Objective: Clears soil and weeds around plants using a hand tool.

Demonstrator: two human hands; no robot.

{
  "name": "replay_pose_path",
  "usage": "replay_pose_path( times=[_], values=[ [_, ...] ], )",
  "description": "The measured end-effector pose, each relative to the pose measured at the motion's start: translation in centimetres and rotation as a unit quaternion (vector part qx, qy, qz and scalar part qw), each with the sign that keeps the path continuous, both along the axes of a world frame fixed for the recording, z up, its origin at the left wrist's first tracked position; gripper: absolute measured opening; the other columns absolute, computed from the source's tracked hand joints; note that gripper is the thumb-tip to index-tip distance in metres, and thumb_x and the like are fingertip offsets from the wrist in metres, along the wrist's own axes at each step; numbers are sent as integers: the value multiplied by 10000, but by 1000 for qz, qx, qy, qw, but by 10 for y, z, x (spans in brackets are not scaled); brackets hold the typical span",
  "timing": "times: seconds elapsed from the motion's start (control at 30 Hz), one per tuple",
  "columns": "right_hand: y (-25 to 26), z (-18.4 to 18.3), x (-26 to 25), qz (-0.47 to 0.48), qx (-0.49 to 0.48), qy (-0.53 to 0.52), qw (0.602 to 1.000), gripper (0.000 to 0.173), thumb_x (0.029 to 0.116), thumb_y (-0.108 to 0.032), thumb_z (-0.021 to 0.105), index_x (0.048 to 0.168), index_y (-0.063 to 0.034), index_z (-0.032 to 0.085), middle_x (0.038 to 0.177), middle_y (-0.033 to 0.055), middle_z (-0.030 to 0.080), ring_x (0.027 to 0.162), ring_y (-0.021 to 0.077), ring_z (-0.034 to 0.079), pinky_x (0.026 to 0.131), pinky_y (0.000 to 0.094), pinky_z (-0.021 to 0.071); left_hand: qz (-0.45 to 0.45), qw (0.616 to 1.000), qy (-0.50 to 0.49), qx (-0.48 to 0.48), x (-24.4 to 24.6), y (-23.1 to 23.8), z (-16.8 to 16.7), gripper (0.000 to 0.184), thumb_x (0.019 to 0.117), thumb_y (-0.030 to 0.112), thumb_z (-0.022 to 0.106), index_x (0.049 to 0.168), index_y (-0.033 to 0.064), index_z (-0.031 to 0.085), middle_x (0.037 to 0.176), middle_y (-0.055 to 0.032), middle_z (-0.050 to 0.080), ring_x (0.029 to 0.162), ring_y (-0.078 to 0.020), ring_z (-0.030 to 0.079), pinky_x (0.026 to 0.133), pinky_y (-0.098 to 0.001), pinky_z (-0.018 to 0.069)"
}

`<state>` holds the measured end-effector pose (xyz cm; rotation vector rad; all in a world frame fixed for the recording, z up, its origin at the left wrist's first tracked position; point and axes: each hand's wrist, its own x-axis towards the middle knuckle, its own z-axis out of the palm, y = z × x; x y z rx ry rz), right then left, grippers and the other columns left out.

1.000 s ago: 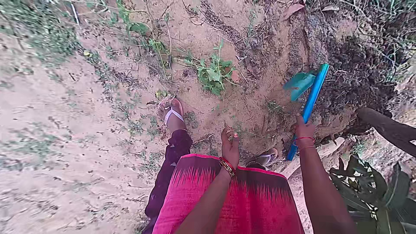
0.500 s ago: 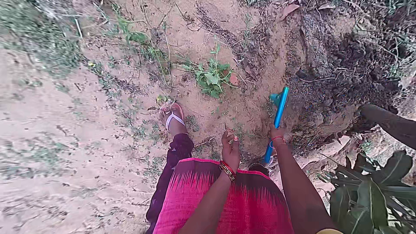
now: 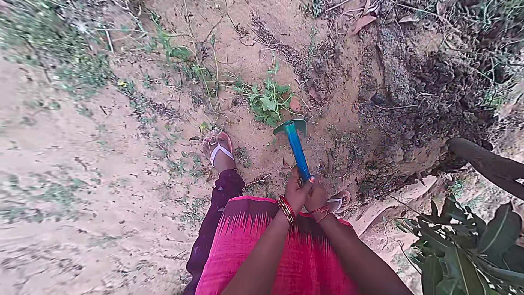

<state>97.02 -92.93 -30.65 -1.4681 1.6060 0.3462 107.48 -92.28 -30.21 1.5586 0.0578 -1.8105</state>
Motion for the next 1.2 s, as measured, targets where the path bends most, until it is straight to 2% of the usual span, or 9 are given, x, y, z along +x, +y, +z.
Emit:
replay_pose_path(
  times=[0.23, 0.37, 0.5, 0.7, 0.87, 0.93, 1.03, 1.13, 1.2],
  values=[
    [-86, -52, -33, 359, 228, -96, 900, 671, 990, -524, 584, 1362, 35, 601, 1457, 252, 551, 1277, 435, 585, 1004, 626, 462, 16, 997, -12, 79, -2, 10, -10, 537, 994, -59, 529, 1462, -155, 283, 1214, -236, 608, 1017, -116, 625, 907, -241, 505],
    [-127, -83, -52, 215, 10, 7, 976, 510, 1020, -297, 638, 1337, 98, 577, 1381, 336, 558, 1002, 469, 694, 832, 626, 546, 102, 985, -34, 138, 3, 14, -13, 555, 968, -118, 538, 1451, -125, 265, 1168, -197, 564, 950, -105, 623, 843, -232, 527],
    [-179, -129, -70, 123, 16, 266, 956, 922, 881, -187, 794, 1624, -80, 259, 1671, 264, 219, 1141, 526, 636, 880, 666, 536, 101, 984, -10, 144, 6, 18, -14, 583, 947, -130, 562, 1456, -96, 280, 1188, -183, 584, 927, -110, 650, 803, -258, 557],
    [-172, -152, -87, 244, 108, 253, 930, 427, 1052, -146, 550, 1466, -43, 546, 1438, 322, 533, 1217, 552, 592, 933, 735, 473, 54, 994, 47, 87, -2, 18, -10, 577, 917, -147, 550, 1435, -143, 295, 1213, -181, 585, 992, -96, 649, 869, -236, 547],
    [-170, -137, -135, -125, 26, 132, 983, 382, 1122, -201, 443, 1276, 137, 534, 1162, 328, 609, 1065, 386, 622, 967, 538, 470, 5, 995, 69, 70, -3, 19, -10, 558, 916, -150, 533, 1429, -136, 317, 1202, -172, 585, 978, -90, 637, 861, -231, 535],
    [-161, -135, -145, -349, -31, 45, 936, 335, 1139, -199, 361, 1327, 60, 458, 1037, 134, 545, 830, 155, 588, 788, 328, 529, -4, 995, 70, 71, -4, 19, -10, 561, 920, -145, 531, 1438, -131, 316, 1201, -175, 585, 988, -99, 634, 867, -234, 532],
    [-151, -138, -141, -513, -74, 16, 855, 286, 1150, -255, 316, 1334, -67, 430, 913, 37, 578, 637, 95, 587, 612, 270, 543, -9, 995, 70, 75, -4, 19, -9, 557, 925, -140, 522, 1440, -130, 309, 1191, -171, 585, 985, -94, 640, 876, -232, 535],
    [-142, -126, -134, -332, -22, 205, 920, 496, 1142, -303, 355, 1451, 62, 483, 1391, 263, 560, 1252, 308, 567, 1071, 460, 423, -14, 994, 64, 83, -1, 19, -9, 558, 939, -133, 527, 1448, -137, 297, 1205, -179, 587, 998, -100, 641, 887, -239, 533],
    [-138, -128, -147, -101, 42, 319, 941, 549, 1122, -384, 409, 1410, 66, 534, 1355, 349, 591, 1297, 485, 567, 1066, 646, 425, -12, 994, 60, 87, 0, 19, -8, 554, 938, -139, 524, 1444, -131, 299, 1192, -168, 591, 993, -101, 642, 881, -239, 534]
  ],
)
